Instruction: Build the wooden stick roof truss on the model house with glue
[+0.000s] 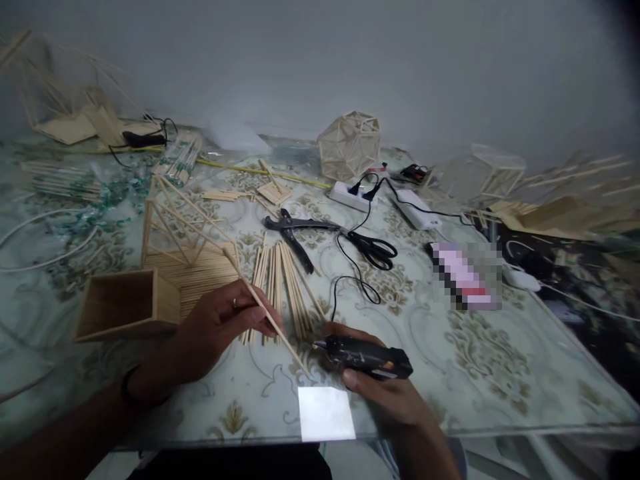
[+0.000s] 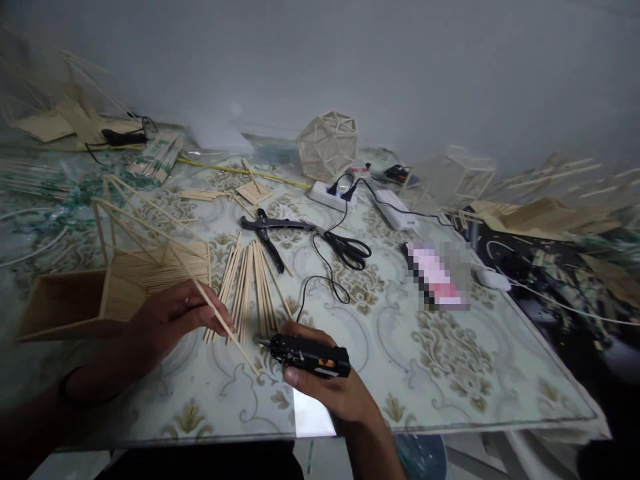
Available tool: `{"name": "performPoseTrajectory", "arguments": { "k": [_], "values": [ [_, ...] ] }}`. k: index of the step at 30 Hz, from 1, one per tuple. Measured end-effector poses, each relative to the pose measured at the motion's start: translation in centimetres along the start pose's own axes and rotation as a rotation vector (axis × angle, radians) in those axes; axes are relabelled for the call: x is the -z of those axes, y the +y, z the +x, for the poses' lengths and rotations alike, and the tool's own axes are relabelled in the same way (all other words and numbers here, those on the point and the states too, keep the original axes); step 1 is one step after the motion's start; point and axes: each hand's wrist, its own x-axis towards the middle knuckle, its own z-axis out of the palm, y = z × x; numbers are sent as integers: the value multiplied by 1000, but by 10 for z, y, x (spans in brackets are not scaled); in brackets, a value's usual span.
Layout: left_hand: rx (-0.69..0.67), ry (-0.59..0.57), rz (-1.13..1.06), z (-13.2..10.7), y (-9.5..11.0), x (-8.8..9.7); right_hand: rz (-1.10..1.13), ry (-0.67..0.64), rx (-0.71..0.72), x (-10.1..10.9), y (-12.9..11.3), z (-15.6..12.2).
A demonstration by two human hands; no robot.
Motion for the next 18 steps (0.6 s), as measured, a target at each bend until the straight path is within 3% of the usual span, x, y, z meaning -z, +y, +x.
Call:
{"name": "performPoseTrajectory", "arguments": {
  "k": [6,10,15,18],
  "values": [
    [70,-107,-4,0,-8,-1,197,102,-100,-15,-7,1],
    [76,-113,-8,0,-7,-7,339,80,-86,-32,-20,9],
    [100,-51,-21,0,-7,-10,350,5,-183,-65,-27,7],
    [119,2,-12,-1,-5,-11,347,41,-200,-79,-24,5]
  ]
}}
